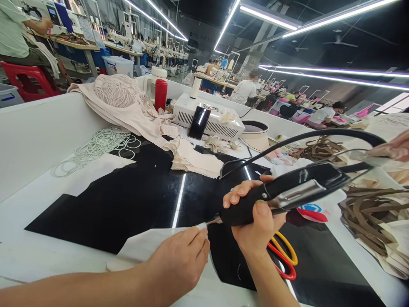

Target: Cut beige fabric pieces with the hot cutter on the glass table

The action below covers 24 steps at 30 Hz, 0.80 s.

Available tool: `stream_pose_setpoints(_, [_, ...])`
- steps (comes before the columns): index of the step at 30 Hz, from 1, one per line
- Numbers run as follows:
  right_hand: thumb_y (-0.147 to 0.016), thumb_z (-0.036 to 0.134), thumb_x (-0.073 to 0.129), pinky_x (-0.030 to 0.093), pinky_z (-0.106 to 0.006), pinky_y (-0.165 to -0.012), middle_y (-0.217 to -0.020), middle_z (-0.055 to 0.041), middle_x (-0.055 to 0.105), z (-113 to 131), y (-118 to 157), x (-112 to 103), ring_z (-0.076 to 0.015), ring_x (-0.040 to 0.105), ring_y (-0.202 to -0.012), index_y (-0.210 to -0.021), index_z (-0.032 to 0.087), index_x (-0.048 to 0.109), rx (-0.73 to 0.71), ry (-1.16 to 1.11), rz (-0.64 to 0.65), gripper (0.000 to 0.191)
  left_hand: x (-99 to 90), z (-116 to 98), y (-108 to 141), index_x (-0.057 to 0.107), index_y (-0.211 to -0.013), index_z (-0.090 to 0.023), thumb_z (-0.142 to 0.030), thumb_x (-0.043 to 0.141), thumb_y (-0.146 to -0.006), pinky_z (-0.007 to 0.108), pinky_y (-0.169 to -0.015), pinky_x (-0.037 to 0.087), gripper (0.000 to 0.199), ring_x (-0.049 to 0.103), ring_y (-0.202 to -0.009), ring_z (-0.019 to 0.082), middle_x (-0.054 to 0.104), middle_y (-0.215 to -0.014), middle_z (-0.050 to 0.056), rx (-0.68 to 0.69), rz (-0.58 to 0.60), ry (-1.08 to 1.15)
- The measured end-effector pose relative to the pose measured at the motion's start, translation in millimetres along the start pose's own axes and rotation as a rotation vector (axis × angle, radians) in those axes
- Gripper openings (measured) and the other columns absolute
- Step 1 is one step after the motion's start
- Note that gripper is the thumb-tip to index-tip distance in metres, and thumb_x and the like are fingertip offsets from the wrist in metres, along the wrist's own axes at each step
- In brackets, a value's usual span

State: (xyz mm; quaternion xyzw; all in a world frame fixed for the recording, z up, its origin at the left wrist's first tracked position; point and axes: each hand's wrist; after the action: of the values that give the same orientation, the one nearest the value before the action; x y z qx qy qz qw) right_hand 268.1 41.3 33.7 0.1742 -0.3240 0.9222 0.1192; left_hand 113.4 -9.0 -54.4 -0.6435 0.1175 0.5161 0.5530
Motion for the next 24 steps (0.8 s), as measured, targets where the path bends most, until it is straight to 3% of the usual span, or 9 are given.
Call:
stream_pose_setpoints(10, [-0.083,0.035,0.079,0.054,-0.026,-0.049,-0.079,0.0048,0.064,-2.9,3.9,1.9,-0.0122,0.059,-0.059,-0.112,0.029,0.061,0.029,-0.007,0.025,0.035,-5.9,1.9,-2.4,0.071,-0.116,-0.006,-0.011,0.057,-0.103,0.030,-0.095,0.051,0.019,0.069,-0.101,0.018,0.076,-0.113,0.010,-0.013,0.027,0.011])
stream_pose_setpoints(17, [-0.080,0.039,0.082,0.054,-0.025,-0.049,-0.079,0.0049,0.063,0.4,5.6,8.0,-0.0116,0.058,-0.059,-0.113,0.029,0.062,0.043,-0.070,0.031,0.039,-2.6,0.6,0.3,0.069,-0.117,-0.007,-0.009,0.053,-0.103,0.031,-0.078,0.053,0.022,0.069,-0.094,0.019,0.076,-0.114,0.010,-0.043,0.037,0.004])
stream_pose_setpoints(24, [-0.084,0.036,0.078,0.053,-0.026,-0.049,-0.079,0.0050,0.063,-4.4,8.0,9.9,-0.0120,0.061,-0.058,-0.114,0.029,0.060,0.046,-0.034,0.047,0.035,-2.4,0.8,0.0,0.068,-0.116,-0.007,-0.010,0.052,-0.103,0.031,-0.080,0.052,0.021,0.069,-0.095,0.019,0.076,-0.114,0.010,-0.021,0.061,-0.013])
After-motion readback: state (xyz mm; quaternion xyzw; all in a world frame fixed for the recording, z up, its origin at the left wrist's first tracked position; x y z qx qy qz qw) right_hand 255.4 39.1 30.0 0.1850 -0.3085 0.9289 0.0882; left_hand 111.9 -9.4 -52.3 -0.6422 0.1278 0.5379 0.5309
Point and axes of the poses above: each hand's wrist, its own y-axis away from the middle knuckle, its own x-axis out of the palm, z = x × y
